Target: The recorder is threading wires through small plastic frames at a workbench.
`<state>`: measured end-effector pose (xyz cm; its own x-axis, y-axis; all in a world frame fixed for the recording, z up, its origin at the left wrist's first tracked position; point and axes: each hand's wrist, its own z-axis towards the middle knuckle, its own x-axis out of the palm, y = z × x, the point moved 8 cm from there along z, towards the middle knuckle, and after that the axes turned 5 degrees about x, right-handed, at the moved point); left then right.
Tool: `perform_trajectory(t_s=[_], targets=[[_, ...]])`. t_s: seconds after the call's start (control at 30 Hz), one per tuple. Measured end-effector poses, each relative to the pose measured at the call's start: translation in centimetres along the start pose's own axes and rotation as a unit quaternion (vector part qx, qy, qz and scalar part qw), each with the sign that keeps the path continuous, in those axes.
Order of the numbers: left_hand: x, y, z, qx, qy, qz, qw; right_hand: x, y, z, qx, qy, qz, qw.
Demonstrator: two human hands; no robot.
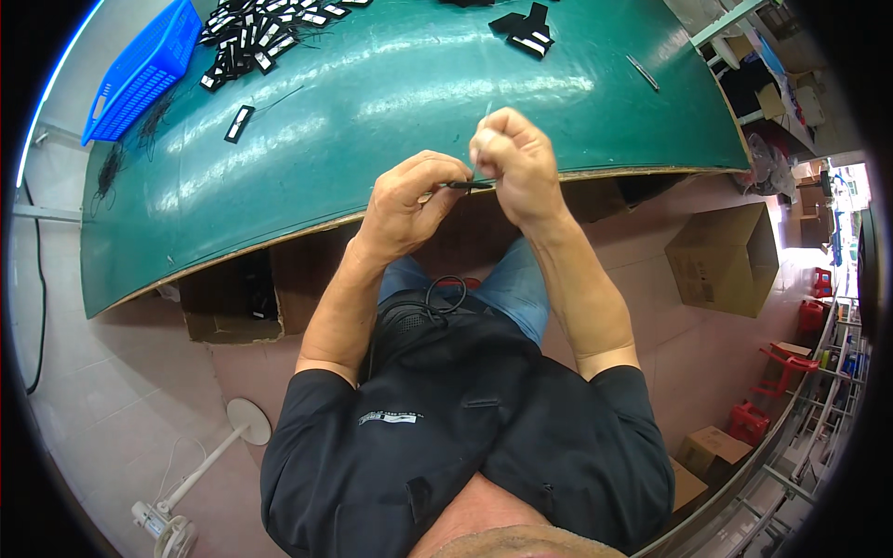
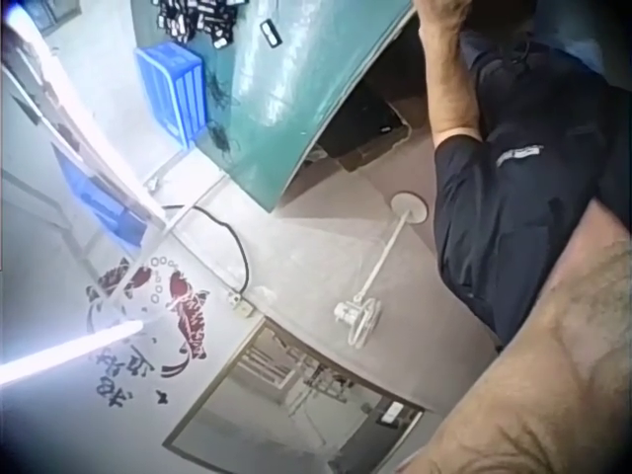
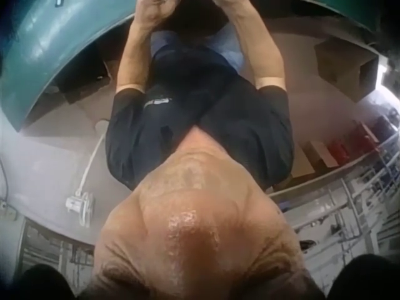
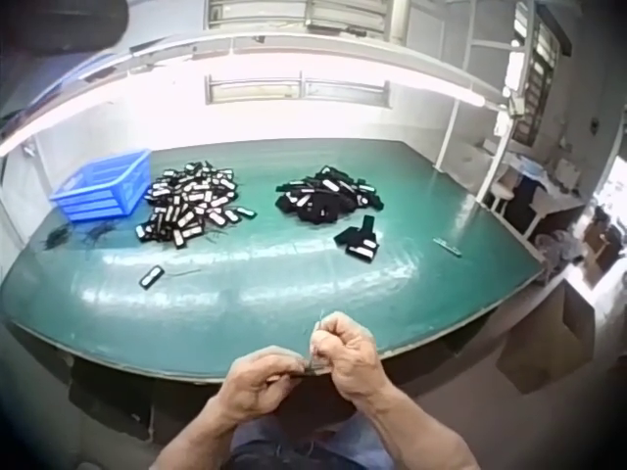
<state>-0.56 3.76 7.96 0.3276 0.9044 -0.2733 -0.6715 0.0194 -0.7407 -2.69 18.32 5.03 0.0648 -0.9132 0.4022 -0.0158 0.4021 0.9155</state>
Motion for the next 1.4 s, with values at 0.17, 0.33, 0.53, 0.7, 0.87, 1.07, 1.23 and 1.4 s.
perform_trajectory(t_s=[0.17,0.33,0.53,0.7,0.87,1.07,1.23,1.4], targets=[[1.0,1.9,-1.8,-0.063,0.059,-0.032,0.996,-3.1,2.1,1.5,-0.047,-0.102,0.104,0.988],[0.8,4.5,-3.1,-0.175,0.003,-0.266,0.948,-2.3,5.0,0.4,-0.039,-0.068,0.189,0.979],[2.0,4.5,-2.8,-0.102,0.069,-0.335,0.934,-5.8,4.4,-1.3,0.002,-0.018,0.081,0.997],[0.7,4.6,-2.8,-0.083,0.028,-0.386,0.918,-14.1,7.7,-1.6,-0.094,-0.165,-0.087,0.978],[-1.6,5.9,-3.4,-0.136,-0.013,-0.405,0.904,-38.2,23.0,-10.6,-0.28,-0.416,-0.631,0.591],[-2.7,5.8,-3.8,-0.163,-0.052,-0.39,0.905,-36.0,22.1,-11.8,-0.279,-0.507,-0.443,0.685],[0.3,4.8,-2.5,-0.155,0.005,-0.383,0.911,-5.0,4.4,-2.7,-0.065,-0.03,-0.356,0.932],[1.0,3.8,-2.3,-0.171,0.038,-0.341,0.924,2.0,-2.2,-1.9,0.064,0.14,-0.04,0.987]])
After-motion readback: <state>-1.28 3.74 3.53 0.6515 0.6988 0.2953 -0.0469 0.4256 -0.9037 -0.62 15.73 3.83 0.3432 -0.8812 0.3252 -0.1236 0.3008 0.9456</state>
